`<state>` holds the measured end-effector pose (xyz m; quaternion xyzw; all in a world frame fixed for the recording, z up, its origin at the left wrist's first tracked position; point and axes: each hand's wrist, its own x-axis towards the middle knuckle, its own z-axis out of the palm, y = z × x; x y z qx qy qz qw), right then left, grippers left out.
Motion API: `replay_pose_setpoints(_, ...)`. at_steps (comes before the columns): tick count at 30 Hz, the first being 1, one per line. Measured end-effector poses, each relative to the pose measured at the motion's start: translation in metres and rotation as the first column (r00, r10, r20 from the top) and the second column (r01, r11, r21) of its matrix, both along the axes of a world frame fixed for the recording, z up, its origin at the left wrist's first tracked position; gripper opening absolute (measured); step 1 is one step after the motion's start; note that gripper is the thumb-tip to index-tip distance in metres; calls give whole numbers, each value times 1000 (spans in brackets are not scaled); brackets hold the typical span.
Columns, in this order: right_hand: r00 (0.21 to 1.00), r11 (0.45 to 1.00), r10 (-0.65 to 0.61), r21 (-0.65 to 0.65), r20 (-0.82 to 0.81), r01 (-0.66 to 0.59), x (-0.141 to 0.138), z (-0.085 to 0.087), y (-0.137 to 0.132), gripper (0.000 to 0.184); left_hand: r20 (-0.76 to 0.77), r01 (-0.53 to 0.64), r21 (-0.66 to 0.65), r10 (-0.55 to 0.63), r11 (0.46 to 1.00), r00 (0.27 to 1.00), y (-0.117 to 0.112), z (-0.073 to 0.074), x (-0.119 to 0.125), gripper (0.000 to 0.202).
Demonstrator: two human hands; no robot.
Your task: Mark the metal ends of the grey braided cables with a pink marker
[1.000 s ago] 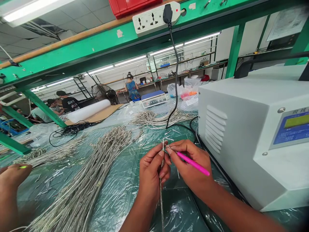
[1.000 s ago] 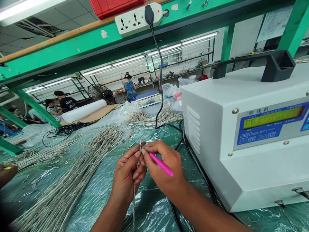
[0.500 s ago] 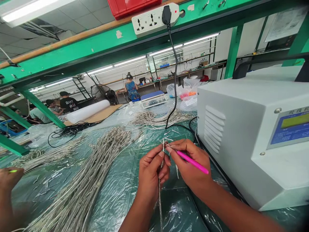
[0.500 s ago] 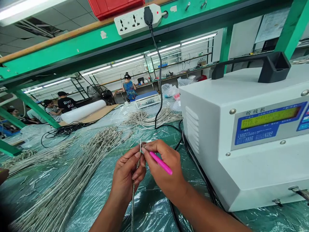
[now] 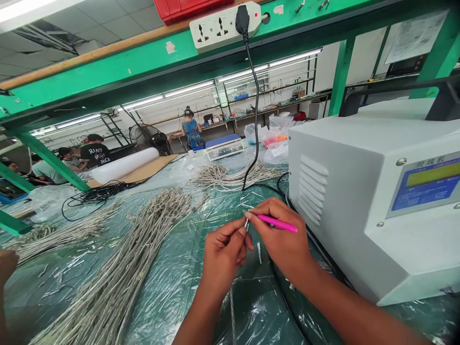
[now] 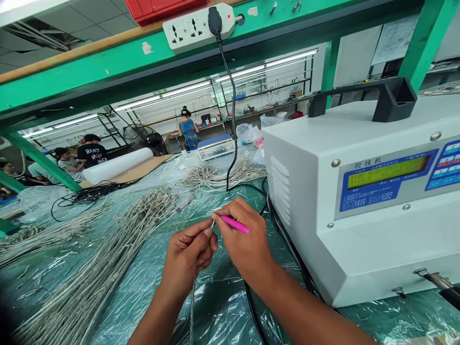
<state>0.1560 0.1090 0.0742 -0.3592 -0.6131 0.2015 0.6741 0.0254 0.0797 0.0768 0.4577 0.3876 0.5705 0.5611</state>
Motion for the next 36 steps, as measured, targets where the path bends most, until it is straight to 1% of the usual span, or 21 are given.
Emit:
replay_pose_setpoints(3, 984, 987, -153, -60, -90, 148, 4, 0, 5, 13, -12, 17, -16, -17, 1000, 1000, 0, -1, -1, 21)
replay_pose_setpoints(4, 979, 984, -174, -60, -104, 168, 5, -1, 5, 12, -1, 14, -22, -14, 1000, 1000, 0, -1, -1, 22)
replay_pose_setpoints(5, 981, 986, -164, -43, -105, 160, 4, -1, 6, 12, 18, -2, -27, 3, 1000, 1000, -1, 0, -1, 22)
replay_pose_setpoints(8, 996, 998, -41, 49, -79, 45, -2, -4, 3, 13, 85, -71, -20, 72, 997, 994, -3, 5, 1, 24)
replay_pose_setpoints(10, 995, 999, 15, 52, -97, -10, -7, -6, -1, 13, 100, -95, 4, 94, 995, 991, -4, 8, 2, 27)
replay_pose_setpoints(13, 984, 990, 108, -70, -143, -119, -9, -7, -4, 4, 100, -87, 66, 80, 994, 992, -5, 9, 2, 27)
replay_pose_setpoints(14, 975, 979, 151, -114, -162, -171, -9, -7, -5, 6, 99, -74, 89, 65, 993, 993, -5, 8, 2, 26)
replay_pose_setpoints(15, 965, 966, 190, -143, -183, -217, -8, -7, -5, 12, 98, -57, 114, 46, 992, 994, -5, 7, 2, 24)
replay_pose_setpoints(17, 947, 948, 232, -165, -223, -271, -8, -7, -5, 19, 97, -26, 161, 10, 987, 995, -4, 3, 1, 20)
replay_pose_setpoints(20, 934, 939, 242, -178, -261, -293, -8, -5, -5, 19, 88, 3, 193, -21, 981, 996, -4, -2, -1, 15)
replay_pose_setpoints(23, 918, 923, 280, -185, -282, -338, -9, -3, -7, 17, 86, 11, 199, -28, 980, 996, -3, -4, -1, 19)
replay_pose_setpoints(26, 901, 908, 323, -175, -290, -382, -10, -1, -10, 20, 104, 13, 209, -35, 978, 994, -3, -4, 0, 22)
replay_pose_setpoints(31, 896, 902, 324, -186, -302, -389, -10, 1, -10, 22, 134, 11, 218, -41, 976, 990, -4, -4, 1, 22)
replay_pose_setpoints(36, 877, 876, 340, -224, -339, -427, -10, 2, -10, 19, 121, 10, 221, -37, 975, 992, -4, -7, 1, 23)
